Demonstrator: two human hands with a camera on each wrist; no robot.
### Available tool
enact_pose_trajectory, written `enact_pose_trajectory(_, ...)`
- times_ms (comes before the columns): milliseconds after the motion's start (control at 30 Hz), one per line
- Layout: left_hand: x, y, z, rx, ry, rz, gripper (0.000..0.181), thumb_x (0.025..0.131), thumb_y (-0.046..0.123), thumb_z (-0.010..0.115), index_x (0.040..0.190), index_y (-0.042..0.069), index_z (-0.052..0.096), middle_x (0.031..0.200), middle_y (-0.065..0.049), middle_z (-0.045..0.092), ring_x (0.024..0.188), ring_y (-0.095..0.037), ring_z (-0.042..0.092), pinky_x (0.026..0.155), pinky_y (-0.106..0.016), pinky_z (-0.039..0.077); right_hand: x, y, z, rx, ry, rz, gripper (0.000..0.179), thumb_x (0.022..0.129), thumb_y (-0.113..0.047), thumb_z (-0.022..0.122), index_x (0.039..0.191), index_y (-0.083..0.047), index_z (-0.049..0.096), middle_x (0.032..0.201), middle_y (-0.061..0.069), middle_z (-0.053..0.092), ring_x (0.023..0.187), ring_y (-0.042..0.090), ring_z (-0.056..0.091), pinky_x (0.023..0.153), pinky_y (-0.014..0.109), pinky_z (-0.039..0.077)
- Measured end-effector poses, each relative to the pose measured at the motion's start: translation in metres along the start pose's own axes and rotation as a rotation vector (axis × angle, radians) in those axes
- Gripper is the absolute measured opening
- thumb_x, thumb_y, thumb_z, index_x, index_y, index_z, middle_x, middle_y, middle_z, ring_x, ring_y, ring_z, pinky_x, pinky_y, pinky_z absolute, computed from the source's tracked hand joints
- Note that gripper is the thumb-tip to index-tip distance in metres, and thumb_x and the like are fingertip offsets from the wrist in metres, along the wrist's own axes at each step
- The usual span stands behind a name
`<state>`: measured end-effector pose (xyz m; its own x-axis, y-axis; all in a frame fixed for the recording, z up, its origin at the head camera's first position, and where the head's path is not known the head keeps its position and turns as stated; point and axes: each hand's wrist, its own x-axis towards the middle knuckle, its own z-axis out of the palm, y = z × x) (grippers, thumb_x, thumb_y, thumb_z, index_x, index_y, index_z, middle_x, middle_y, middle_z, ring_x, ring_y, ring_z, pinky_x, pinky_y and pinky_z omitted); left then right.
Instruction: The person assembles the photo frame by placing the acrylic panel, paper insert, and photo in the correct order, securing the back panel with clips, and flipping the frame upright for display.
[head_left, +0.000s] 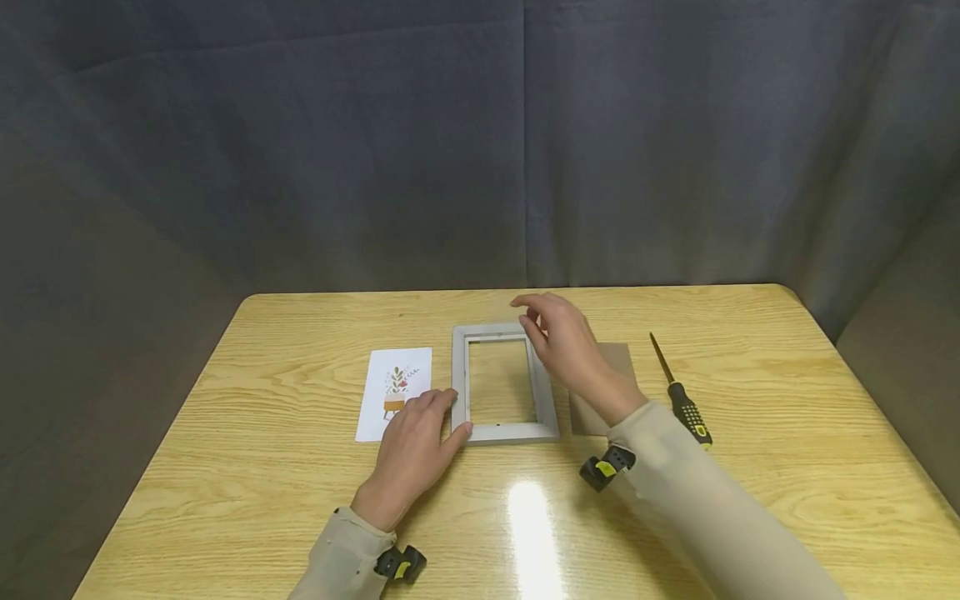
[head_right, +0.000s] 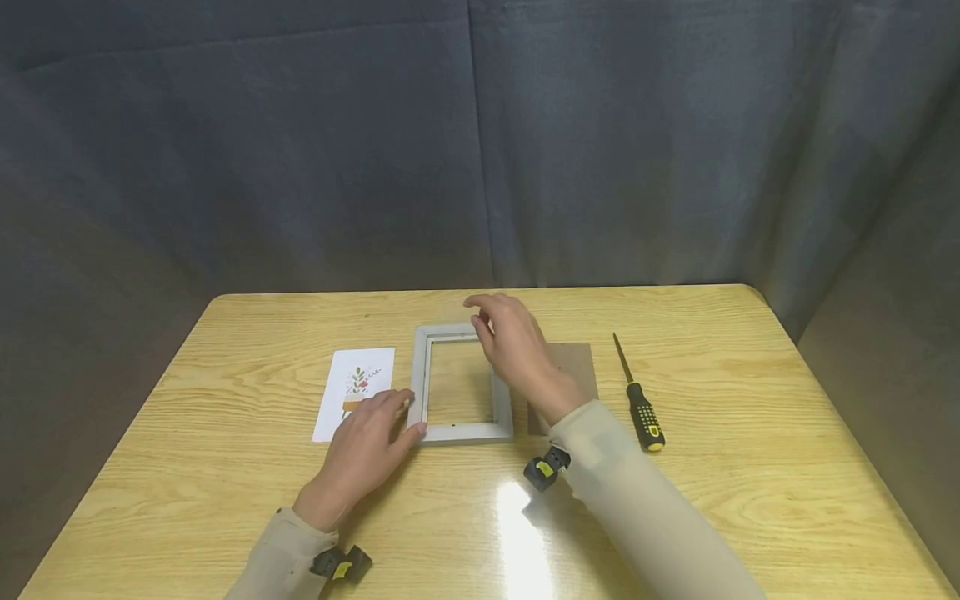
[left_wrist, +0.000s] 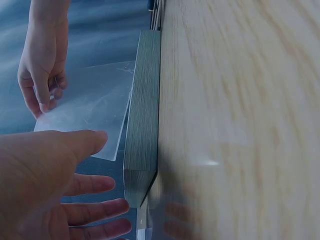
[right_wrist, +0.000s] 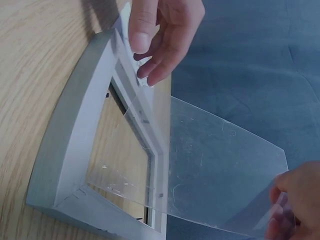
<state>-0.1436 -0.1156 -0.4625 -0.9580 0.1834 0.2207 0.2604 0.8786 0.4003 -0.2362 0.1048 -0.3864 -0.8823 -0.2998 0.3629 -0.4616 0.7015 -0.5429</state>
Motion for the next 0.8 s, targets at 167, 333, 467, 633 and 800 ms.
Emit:
enact_pose_trajectory(167, 0.0, 0.0, 0.0, -0.001, -0.001, 0.004, 0.053, 0.093, 0.039, 0.072, 0.132, 0.005, 0.064, 0.125, -0.015, 0.069, 0.116, -0.033, 0.066, 0.095, -0.048, 0.054, 0.001, 0.0, 0.004, -0.021, -0.006, -0.046, 0.024, 0.1, -0.005, 0.061, 0.123, -0.004, 0.068, 0.094, 0.011, 0.07, 0.085, 0.025, 0.061, 0.077, 0.041, 0.052)
enact_pose_trajectory(333, -0.001, 0.0, 0.0, 0.004, -0.002, 0.008, 0.052, 0.093, 0.039, 0.072, 0.131, 0.004, 0.064, 0.125, -0.015, 0.069, 0.116, -0.032, 0.066, 0.095, -0.048, 0.054, 0.001, 0.001, 0.009, -0.041, -0.016, -0.084, 0.024, 0.099, -0.005, 0.061, 0.122, -0.004, 0.068, 0.094, 0.011, 0.071, 0.087, 0.026, 0.062, 0.078, 0.042, 0.053)
enact_pose_trajectory(467, 0.0, 0.001, -0.001, 0.006, -0.007, 0.005, 0.053, 0.093, 0.039, 0.072, 0.131, 0.004, 0.064, 0.126, -0.015, 0.069, 0.116, -0.032, 0.066, 0.096, -0.047, 0.054, 0.003, 0.002, 0.012, -0.051, -0.03, -0.101, 0.024, 0.1, -0.004, 0.06, 0.122, -0.005, 0.069, 0.097, 0.012, 0.071, 0.091, 0.028, 0.064, 0.081, 0.043, 0.054)
enact_pose_trajectory(633, 0.0, 0.001, -0.001, 0.003, -0.016, -0.007, 0.053, 0.093, 0.039, 0.072, 0.132, 0.004, 0.063, 0.127, -0.015, 0.068, 0.117, -0.033, 0.065, 0.097, -0.048, 0.053, 0.005, -0.001, 0.015, -0.057, -0.06, -0.112, 0.025, 0.1, -0.004, 0.059, 0.123, -0.006, 0.069, 0.101, 0.012, 0.072, 0.095, 0.028, 0.064, 0.083, 0.042, 0.054)
enact_pose_trajectory(800, 0.0, 0.0, 0.0, 0.003, -0.021, -0.015, 0.053, 0.093, 0.039, 0.072, 0.133, 0.004, 0.063, 0.128, -0.016, 0.068, 0.119, -0.033, 0.065, 0.098, -0.049, 0.053, 0.007, -0.002, 0.019, -0.062, -0.093, -0.145, 0.026, 0.1, -0.003, 0.059, 0.124, -0.006, 0.069, 0.112, 0.013, 0.073, 0.099, 0.028, 0.064, 0.086, 0.041, 0.054)
